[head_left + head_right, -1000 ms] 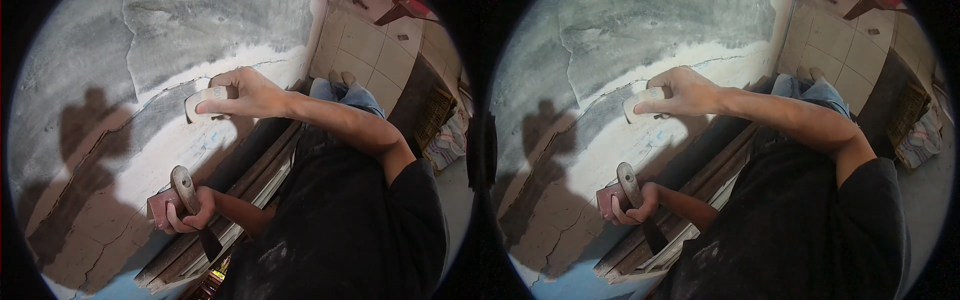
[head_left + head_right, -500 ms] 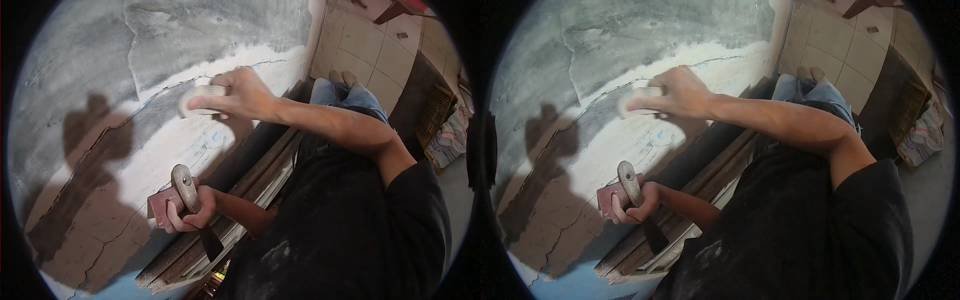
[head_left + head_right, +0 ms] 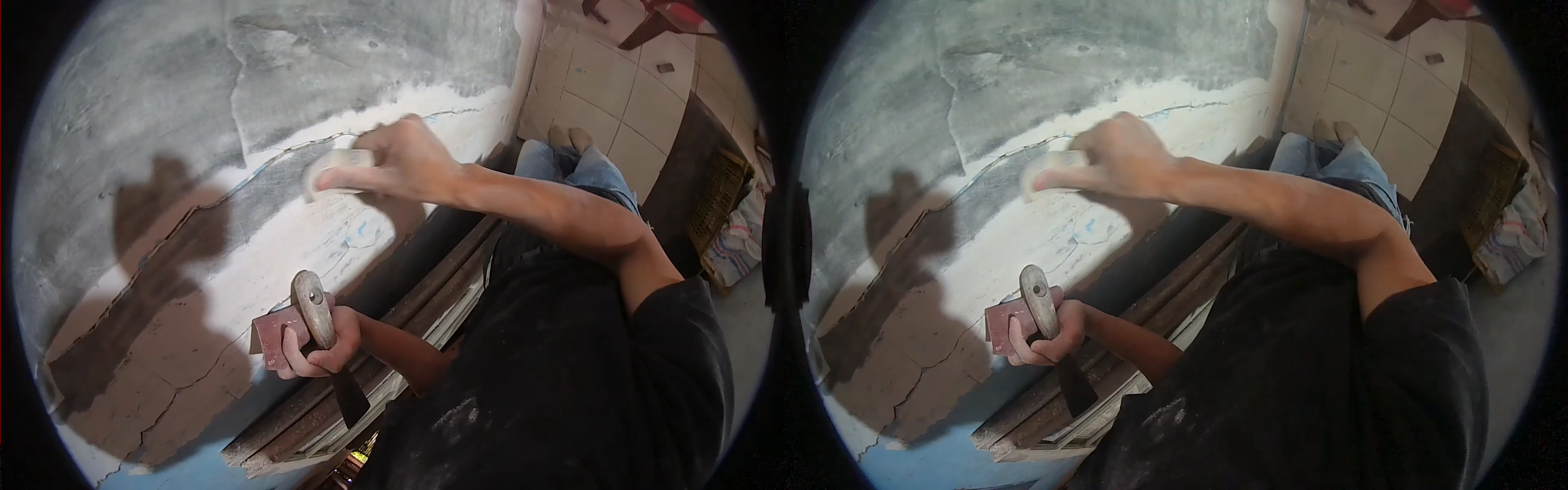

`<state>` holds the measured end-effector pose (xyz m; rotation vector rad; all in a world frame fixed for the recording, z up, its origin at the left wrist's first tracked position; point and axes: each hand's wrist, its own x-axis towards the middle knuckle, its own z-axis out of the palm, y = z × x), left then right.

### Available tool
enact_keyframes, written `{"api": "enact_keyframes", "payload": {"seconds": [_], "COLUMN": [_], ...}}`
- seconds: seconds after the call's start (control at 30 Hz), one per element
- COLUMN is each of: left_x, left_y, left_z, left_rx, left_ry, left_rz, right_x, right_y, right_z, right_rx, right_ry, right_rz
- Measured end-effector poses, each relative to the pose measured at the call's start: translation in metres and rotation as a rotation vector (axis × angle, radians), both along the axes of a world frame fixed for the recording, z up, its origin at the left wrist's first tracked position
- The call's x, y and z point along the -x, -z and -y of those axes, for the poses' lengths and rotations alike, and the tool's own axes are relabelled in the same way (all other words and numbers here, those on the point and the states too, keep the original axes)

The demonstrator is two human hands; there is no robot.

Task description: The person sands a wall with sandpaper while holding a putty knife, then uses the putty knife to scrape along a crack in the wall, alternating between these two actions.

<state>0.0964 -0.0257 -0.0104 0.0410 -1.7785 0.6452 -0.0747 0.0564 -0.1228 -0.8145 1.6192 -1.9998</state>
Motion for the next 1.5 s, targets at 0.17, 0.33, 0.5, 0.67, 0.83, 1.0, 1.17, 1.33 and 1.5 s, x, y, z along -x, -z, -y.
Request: {"api": "enact_keyframes", "payload": {"seconds": [0.17,0.33,0.5,0.67,0.83,1.0,1.17,1.33,1.5], "left_x": [-0.007,-0.001,-0.005,-0.005,-0.002,-0.007,-0.007,-0.003,-0.002], "left_y": [-0.004,-0.005,-0.003,-0.003,-0.004,-0.004,-0.004,-0.002,-0.003], "left_z": [0.001,0.0,0.0,0.002,-0.002,0.003,0.004,0.001,0.002], "left_rx": [0.041,0.06,-0.003,0.0,0.005,0.017,-0.017,-0.021,-0.001], "left_ry": [-0.062,-0.039,-0.047,-0.025,-0.024,-0.019,-0.003,-0.008,-0.031], "left_rz": [0.029,0.035,0.031,0.025,0.027,0.025,0.004,-0.027,-0.038], "right_x": [-0.013,-0.005,-0.012,-0.01,-0.013,-0.001,-0.009,0.003,-0.002], "right_y": [0.014,-0.004,0.009,0.011,0.032,0.003,0.019,0.002,0.025], "right_z": [0.001,-0.005,-0.008,-0.012,-0.003,-0.006,-0.007,-0.003,-0.003], "right_rx": [-0.043,0.048,0.052,0.041,0.036,0.097,0.073,0.048,-0.012], "right_ry": [-0.047,-0.129,-0.106,-0.057,-0.106,-0.155,-0.149,-0.116,-0.123], "right_rz": [0.146,0.227,0.331,0.269,0.358,0.356,0.412,0.189,0.202]}}
